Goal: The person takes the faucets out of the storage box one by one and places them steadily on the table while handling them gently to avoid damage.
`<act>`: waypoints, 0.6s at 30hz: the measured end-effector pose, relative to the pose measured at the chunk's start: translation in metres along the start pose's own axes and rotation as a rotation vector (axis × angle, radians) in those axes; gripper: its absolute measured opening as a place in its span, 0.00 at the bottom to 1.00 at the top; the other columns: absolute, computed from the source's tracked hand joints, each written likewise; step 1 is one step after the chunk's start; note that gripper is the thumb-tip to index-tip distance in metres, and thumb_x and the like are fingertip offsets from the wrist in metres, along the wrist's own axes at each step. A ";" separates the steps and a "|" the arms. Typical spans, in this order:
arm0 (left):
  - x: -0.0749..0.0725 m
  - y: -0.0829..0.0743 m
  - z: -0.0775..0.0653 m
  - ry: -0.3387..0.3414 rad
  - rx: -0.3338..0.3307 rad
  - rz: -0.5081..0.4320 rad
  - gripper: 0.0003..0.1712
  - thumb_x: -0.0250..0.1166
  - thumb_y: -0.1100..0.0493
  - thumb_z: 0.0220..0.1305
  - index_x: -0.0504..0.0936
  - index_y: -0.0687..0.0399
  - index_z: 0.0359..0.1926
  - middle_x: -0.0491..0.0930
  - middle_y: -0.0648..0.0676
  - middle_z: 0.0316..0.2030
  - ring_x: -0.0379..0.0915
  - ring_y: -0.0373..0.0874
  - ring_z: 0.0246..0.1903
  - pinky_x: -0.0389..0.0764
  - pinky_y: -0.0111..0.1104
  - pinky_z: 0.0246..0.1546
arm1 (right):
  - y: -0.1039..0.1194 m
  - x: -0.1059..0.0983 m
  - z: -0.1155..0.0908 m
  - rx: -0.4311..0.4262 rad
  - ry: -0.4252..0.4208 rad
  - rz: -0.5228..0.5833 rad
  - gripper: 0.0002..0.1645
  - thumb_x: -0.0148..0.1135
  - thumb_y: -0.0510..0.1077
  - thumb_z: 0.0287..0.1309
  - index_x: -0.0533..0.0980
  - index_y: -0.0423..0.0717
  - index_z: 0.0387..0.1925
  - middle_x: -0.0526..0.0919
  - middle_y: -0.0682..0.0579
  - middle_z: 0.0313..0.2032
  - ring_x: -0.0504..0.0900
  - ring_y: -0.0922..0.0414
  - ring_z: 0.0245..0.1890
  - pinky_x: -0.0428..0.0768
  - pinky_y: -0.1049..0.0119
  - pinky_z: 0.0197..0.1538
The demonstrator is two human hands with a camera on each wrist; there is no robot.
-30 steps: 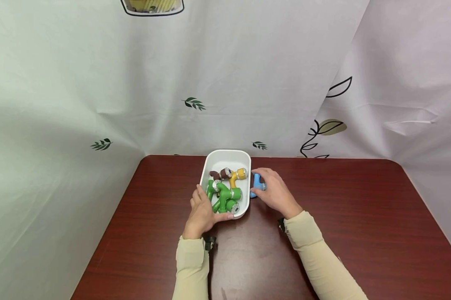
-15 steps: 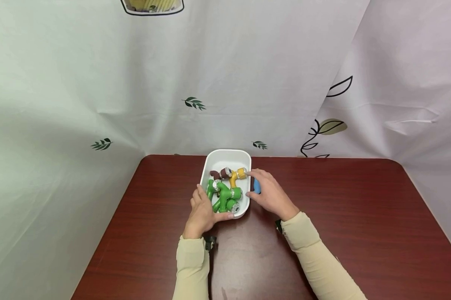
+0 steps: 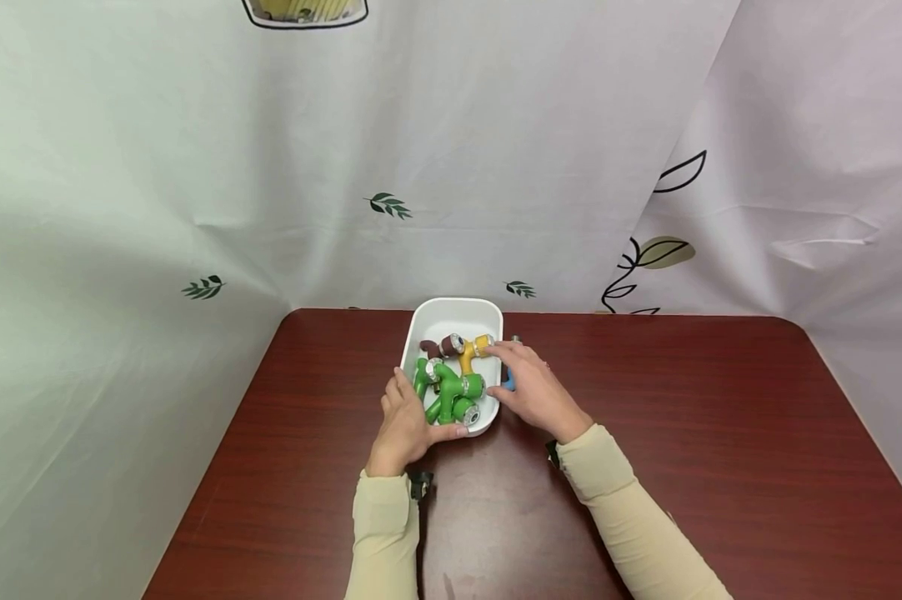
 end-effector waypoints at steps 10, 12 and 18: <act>0.000 0.000 0.000 0.000 0.001 0.005 0.85 0.85 0.41 0.39 0.33 0.78 0.74 0.44 0.76 0.71 0.47 0.72 0.68 0.65 0.55 0.64 | 0.005 0.007 0.001 -0.050 0.045 -0.008 0.34 0.75 0.38 0.54 0.74 0.38 0.63 0.74 0.38 0.63 0.71 0.42 0.65 0.68 0.48 0.66; 0.000 0.000 0.000 0.001 0.000 0.009 0.85 0.85 0.41 0.39 0.33 0.78 0.74 0.44 0.76 0.71 0.47 0.72 0.68 0.65 0.55 0.64 | 0.006 0.009 0.001 -0.059 0.055 -0.015 0.34 0.75 0.37 0.55 0.74 0.38 0.63 0.74 0.38 0.63 0.71 0.42 0.65 0.69 0.48 0.66; 0.000 0.000 0.000 0.003 0.006 0.020 0.85 0.84 0.40 0.40 0.32 0.78 0.74 0.44 0.76 0.71 0.47 0.73 0.67 0.66 0.56 0.63 | 0.008 0.014 0.002 -0.088 0.089 -0.020 0.34 0.74 0.37 0.55 0.74 0.37 0.64 0.74 0.39 0.63 0.70 0.42 0.66 0.68 0.48 0.67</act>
Point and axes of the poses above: each hand's wrist, its own z-axis towards the middle knuckle, its own x-axis out of the palm, y = z × x, the point moved 3 cm from there along z, towards the middle knuckle
